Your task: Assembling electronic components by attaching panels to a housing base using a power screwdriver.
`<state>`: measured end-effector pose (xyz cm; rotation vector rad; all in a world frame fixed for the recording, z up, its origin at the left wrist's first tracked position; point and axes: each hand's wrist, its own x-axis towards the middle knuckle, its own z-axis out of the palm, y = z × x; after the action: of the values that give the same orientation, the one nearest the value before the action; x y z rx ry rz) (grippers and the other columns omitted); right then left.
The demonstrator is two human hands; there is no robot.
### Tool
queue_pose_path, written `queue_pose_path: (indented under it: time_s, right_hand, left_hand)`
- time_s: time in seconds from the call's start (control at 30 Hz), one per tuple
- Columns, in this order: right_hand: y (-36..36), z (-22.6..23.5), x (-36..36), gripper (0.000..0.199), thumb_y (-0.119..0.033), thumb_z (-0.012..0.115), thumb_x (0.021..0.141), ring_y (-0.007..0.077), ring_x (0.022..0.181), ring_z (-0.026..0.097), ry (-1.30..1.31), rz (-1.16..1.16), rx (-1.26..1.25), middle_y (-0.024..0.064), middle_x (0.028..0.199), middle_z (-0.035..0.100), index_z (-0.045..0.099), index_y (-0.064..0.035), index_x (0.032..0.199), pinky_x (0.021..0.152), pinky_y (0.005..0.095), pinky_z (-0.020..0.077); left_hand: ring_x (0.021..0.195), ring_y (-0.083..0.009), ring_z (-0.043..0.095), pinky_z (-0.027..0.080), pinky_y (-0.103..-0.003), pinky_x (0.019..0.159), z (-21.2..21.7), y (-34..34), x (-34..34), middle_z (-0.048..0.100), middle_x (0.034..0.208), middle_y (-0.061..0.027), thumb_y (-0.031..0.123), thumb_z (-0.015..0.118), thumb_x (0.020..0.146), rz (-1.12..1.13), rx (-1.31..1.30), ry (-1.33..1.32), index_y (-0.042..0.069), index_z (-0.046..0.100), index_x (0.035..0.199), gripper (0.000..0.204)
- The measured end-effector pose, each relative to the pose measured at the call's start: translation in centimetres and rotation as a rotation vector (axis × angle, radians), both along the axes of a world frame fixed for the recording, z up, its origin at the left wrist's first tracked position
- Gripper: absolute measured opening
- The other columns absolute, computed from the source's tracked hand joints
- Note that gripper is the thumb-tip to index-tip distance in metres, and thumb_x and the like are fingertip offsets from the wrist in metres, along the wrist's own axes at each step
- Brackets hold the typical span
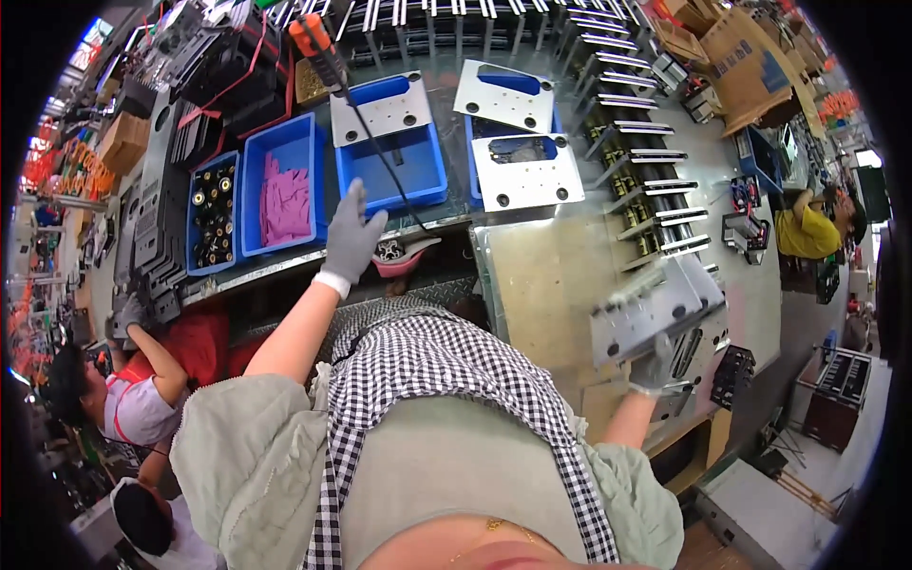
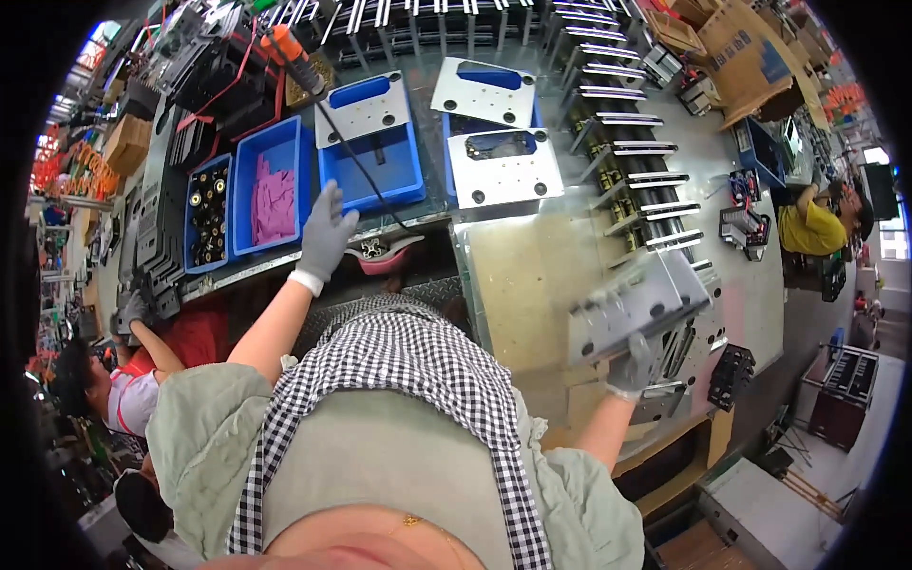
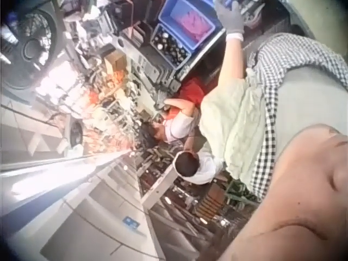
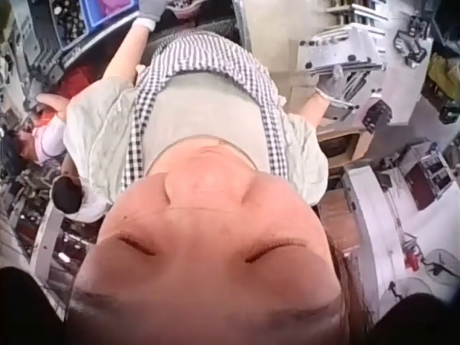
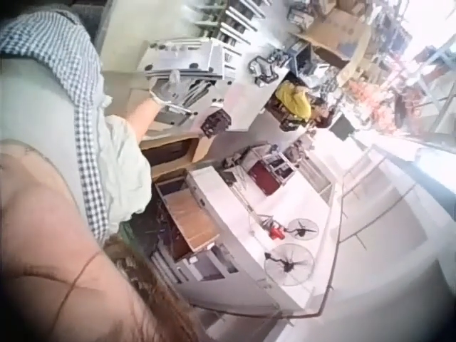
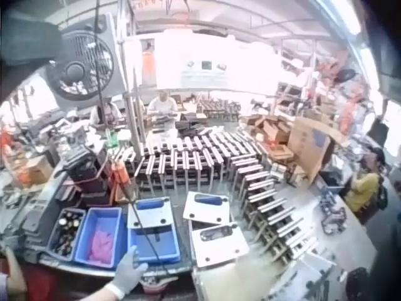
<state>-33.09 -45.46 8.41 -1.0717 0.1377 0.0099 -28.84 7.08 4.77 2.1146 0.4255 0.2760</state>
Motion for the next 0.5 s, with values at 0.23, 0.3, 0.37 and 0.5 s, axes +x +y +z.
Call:
queue_pose_path:
  time_s: [0.23,0.3,0.37,0.5]
  right_hand:
    - [22.8,3.4,14.4,0.087,-0.008,0.077,0.075,0.0258,0.133,0.049,-0.407,0.535,-0.699,0.0167,0.143,0.051,0.033,0.0005,0.150,0.108,0.0389,0.0435]
    - [29.5,4.2,16.9,0.102,-0.023,0.080,0.064,0.0384,0.115,0.058,-0.636,0.629,-1.222,0.0227,0.123,0.059,0.032,-0.0001,0.150,0.100,0.0427,0.0469]
    - [35.3,4.0,17.6,0.089,-0.016,0.072,0.068,0.0397,0.105,0.059,-0.816,0.666,-1.460,0.0216,0.114,0.062,0.037,-0.0069,0.149,0.092,0.0460,0.0481]
    - [43.0,2.0,18.0,0.081,-0.014,0.066,0.075,0.0388,0.107,0.060,-0.852,0.979,-1.780,0.0212,0.114,0.061,0.037,-0.0108,0.150,0.095,0.0442,0.0463]
  left_hand:
    - [0.091,-0.0134,0.058,0.047,-0.028,0.087,1.8,2.2,5.9,0.064,0.097,-0.0039,0.013,0.059,0.096,-0.381,-0.618,0.023,0.001,0.056,0.131,0.038]
    - [0.084,-0.0086,0.058,0.048,-0.024,0.079,2.8,3.1,2.6,0.064,0.086,0.0000,0.010,0.057,0.097,-0.352,-0.643,0.070,0.000,0.062,0.123,0.028]
    - [0.083,-0.0059,0.057,0.047,-0.021,0.073,3.8,5.2,-1.0,0.063,0.089,-0.0007,0.009,0.056,0.097,-0.274,-0.603,0.111,-0.001,0.062,0.122,0.028]
    - [0.096,-0.0109,0.060,0.048,-0.027,0.090,4.7,10.7,-4.3,0.066,0.102,-0.0042,0.014,0.059,0.096,-0.307,-0.501,0.206,-0.002,0.056,0.130,0.038]
